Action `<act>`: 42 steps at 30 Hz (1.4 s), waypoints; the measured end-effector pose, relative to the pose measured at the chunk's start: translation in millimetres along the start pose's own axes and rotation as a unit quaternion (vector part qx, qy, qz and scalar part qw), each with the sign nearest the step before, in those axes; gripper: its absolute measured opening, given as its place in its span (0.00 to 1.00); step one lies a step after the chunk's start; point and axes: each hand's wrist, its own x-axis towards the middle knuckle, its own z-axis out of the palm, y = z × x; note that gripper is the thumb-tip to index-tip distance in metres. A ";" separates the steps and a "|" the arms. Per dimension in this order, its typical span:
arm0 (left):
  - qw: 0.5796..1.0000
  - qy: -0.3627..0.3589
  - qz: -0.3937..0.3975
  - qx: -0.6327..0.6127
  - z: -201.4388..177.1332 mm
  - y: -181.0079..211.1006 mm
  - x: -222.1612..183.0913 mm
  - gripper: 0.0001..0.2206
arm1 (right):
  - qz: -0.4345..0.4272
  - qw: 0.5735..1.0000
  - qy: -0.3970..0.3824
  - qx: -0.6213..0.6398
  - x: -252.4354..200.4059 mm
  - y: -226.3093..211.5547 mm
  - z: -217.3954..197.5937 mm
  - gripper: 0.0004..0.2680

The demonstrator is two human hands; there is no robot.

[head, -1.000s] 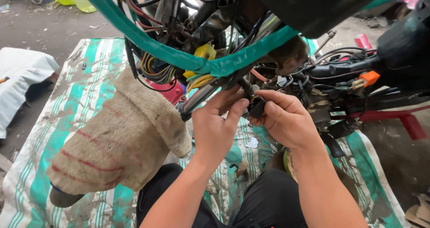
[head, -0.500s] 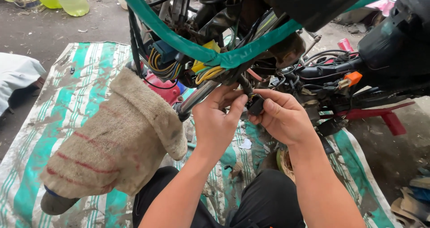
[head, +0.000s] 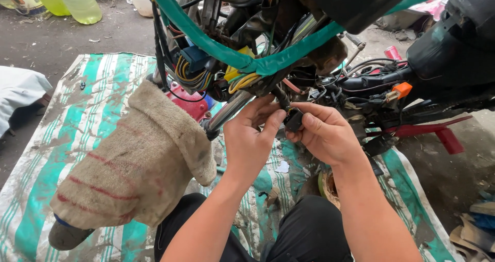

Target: Repairing and connecting electrical wiring on a motorcycle using pliers

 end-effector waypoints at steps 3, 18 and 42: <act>1.000 0.010 -0.014 -0.016 3.0 -4.0 2.1 0.15 | 0.002 1.000 0.001 0.000 -0.3 -2.2 4.4 0.14; 0.999 0.014 -0.029 -0.029 0.3 -6.1 3.8 0.12 | 0.006 1.000 0.006 -0.005 -0.5 -0.6 -0.2 0.14; 0.997 0.007 -0.047 -0.054 7.0 -5.9 1.2 0.12 | 0.019 0.999 0.027 -0.030 -4.3 -14.5 11.3 0.14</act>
